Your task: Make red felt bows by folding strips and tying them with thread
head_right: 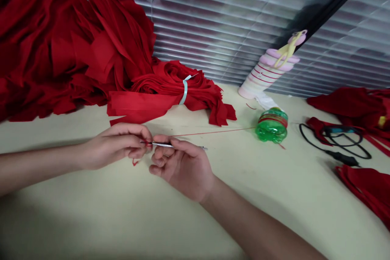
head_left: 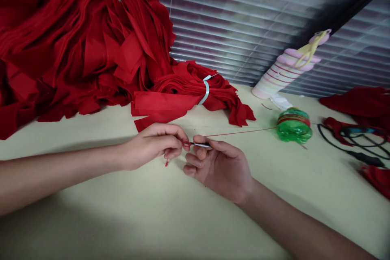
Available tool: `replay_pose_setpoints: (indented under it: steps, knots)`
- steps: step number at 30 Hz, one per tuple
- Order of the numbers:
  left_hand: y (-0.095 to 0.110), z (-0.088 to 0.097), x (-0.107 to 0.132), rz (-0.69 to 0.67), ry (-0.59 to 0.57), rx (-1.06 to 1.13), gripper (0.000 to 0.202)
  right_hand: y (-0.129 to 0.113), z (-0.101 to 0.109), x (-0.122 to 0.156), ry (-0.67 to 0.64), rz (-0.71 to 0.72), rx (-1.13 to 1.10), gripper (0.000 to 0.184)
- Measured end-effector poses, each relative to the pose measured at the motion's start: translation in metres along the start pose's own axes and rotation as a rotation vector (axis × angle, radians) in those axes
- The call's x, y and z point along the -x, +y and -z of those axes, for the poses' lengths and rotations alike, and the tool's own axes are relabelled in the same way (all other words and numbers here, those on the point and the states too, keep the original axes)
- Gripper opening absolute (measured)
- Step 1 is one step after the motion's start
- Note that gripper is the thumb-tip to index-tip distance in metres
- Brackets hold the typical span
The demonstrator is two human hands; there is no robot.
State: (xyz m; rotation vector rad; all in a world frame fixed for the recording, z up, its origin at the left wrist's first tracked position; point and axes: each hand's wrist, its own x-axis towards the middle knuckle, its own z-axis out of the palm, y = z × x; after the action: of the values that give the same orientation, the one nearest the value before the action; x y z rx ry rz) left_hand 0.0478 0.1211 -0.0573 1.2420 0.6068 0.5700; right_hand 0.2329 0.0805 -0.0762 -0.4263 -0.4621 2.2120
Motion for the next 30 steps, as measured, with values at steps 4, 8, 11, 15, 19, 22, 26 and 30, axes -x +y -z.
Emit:
replay_pose_setpoints:
  steps: [4,8,11,15,19,22,26,30]
  knots:
    - [-0.0022,0.0011,0.0004,-0.038,0.043,-0.244,0.014,-0.0001,-0.0013,0.0003,0.034,0.0,0.006,0.021]
    - [-0.001,0.0022,0.0037,-0.253,0.092,-0.389,0.04,0.0002,-0.0038,0.0,0.095,0.002,0.026,0.019]
    - [-0.0009,-0.0004,0.0053,-0.36,0.139,-0.449,0.038,0.001,-0.004,0.0,0.103,0.01,0.051,0.018]
    - [-0.0037,-0.0064,0.0052,-0.286,0.185,-0.365,0.027,0.0017,-0.0023,0.0008,0.067,0.019,0.11,0.02]
    - [-0.0054,-0.0065,0.0032,-0.253,0.177,-0.266,0.019,0.0017,-0.0024,0.0005,0.072,0.03,0.108,0.018]
    - [-0.0051,-0.005,0.0016,-0.221,0.233,-0.252,0.015,0.0018,-0.0037,-0.0003,0.101,0.044,0.087,0.018]
    - [-0.0035,-0.0056,0.0017,-0.194,0.239,-0.249,0.012,0.0018,-0.0046,-0.0004,0.101,0.027,0.075,0.02]
    - [-0.004,-0.0057,0.002,-0.227,0.182,-0.272,0.017,0.0013,-0.0039,-0.0006,0.093,0.019,0.056,0.018]
